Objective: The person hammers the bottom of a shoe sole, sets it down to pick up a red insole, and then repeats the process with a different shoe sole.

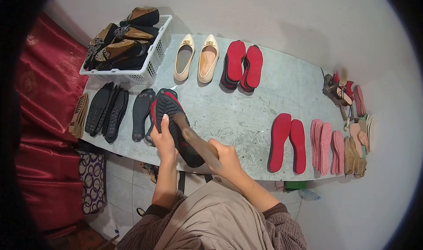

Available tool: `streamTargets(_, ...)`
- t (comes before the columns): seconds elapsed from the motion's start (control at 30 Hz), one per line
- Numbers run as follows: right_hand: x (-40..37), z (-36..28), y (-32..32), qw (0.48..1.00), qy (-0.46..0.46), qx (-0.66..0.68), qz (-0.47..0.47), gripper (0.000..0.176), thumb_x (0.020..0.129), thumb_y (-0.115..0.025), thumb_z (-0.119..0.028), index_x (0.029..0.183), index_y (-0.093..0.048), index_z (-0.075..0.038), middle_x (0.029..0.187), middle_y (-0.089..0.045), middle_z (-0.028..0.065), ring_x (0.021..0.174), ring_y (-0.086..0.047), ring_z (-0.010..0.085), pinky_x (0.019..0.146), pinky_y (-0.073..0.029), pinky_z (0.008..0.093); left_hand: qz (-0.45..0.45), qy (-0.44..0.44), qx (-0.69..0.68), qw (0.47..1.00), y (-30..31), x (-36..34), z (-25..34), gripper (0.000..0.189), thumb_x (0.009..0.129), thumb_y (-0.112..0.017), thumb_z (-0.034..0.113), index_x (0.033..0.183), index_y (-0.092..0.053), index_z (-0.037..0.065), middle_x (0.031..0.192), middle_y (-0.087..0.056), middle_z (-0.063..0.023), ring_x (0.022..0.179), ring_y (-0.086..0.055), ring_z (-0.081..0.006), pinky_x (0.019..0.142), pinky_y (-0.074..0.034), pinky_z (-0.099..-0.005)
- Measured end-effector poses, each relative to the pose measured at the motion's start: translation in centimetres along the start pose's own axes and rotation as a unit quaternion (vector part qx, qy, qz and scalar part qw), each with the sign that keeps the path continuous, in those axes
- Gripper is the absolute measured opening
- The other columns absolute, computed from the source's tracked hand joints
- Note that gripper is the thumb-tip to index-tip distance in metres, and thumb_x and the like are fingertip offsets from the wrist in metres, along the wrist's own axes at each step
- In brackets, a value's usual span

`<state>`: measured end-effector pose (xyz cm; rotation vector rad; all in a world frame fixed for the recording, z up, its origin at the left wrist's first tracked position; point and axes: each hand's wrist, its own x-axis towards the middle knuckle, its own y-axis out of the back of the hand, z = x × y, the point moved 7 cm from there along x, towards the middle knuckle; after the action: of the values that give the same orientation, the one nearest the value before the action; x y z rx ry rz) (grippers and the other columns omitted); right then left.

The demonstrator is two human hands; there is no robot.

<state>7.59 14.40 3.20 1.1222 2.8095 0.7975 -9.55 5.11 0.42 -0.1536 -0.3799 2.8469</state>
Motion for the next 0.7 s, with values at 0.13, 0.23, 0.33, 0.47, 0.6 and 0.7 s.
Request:
streamTargets(0.13, -0.1, -1.2, 1.0, 1.0, -0.006, -0.025, 0.005, 0.013, 0.068, -0.066, -0.007, 0.07, -0.053, -0.004, 0.054, -0.051, 0.0109, 0.047, -0.055, 0.0267, 0.046, -0.042, 0.0295, 0.011, -0.003, -0.029, 1.0, -0.2, 0.4, -1.0, 0.026, 0.087, -0.058, 0.014, 0.101, -0.059, -0.007, 0.095, -0.062, -0.0069, 0.083, -0.054, -0.011, 0.077, -0.043, -0.0245)
streamTargets(0.23, -1.2, -1.1, 1.2, 1.0, 0.0, 0.005, 0.017, 0.013, 0.067, -0.065, -0.005, 0.069, -0.052, -0.004, 0.056, -0.052, 0.0112, 0.048, -0.056, 0.0278, 0.046, -0.042, 0.0295, -0.001, 0.015, -0.003, 1.0, 0.1, -0.4, -0.7, 0.026, 0.087, -0.058, 0.014, 0.102, -0.059, -0.007, 0.099, -0.061, -0.0076, 0.086, -0.054, -0.011, 0.078, -0.043, -0.0246)
streamTargets(0.33, -1.2, 0.3, 0.2, 0.998, -0.018, -0.062, -0.027, 0.019, 0.07, -0.067, -0.017, 0.081, -0.056, -0.006, 0.058, -0.054, 0.0144, 0.053, -0.057, 0.03, 0.049, -0.043, 0.0321, -0.004, 0.018, 0.039, 0.999, -0.1, -0.3, -0.6, 0.027, 0.087, -0.058, 0.014, 0.103, -0.059, -0.007, 0.1, -0.061, -0.0081, 0.087, -0.054, -0.0113, 0.079, -0.042, -0.0244)
streamTargets(0.47, -1.7, 0.5, 0.3, 1.0, 0.015, 0.001, 0.009, 0.014, 0.066, -0.064, -0.005, 0.076, -0.054, -0.004, 0.058, -0.054, 0.0115, 0.048, -0.056, 0.0253, 0.047, -0.043, 0.0282, 0.014, 0.045, -0.026, 0.999, 0.3, 0.2, -1.5, 0.028, 0.087, -0.058, 0.015, 0.103, -0.059, -0.007, 0.099, -0.061, -0.0077, 0.085, -0.055, -0.0121, 0.079, -0.043, -0.0246)
streamTargets(0.6, -1.7, -0.2, 0.2, 0.999, 0.005, -0.015, -0.029, 0.013, 0.065, -0.063, -0.003, 0.075, -0.055, -0.005, 0.057, -0.054, 0.0104, 0.047, -0.056, 0.0217, 0.047, -0.043, 0.0274, -0.002, 0.018, 0.067, 0.998, 0.8, 0.2, -1.0, 0.029, 0.087, -0.058, 0.017, 0.104, -0.058, -0.007, 0.101, -0.061, -0.0079, 0.087, -0.056, -0.0127, 0.079, -0.043, -0.0251)
streamTargets(0.7, -1.7, -0.1, 0.3, 1.0, 0.014, -0.005, -0.027, 0.013, 0.065, -0.063, -0.004, 0.075, -0.055, -0.005, 0.056, -0.053, 0.0108, 0.046, -0.055, 0.023, 0.047, -0.043, 0.0274, 0.036, 0.052, -0.036, 0.997, 1.2, 0.5, -1.4, 0.03, 0.087, -0.057, 0.018, 0.104, -0.058, -0.007, 0.102, -0.06, -0.008, 0.087, -0.056, -0.0127, 0.079, -0.044, -0.0252)
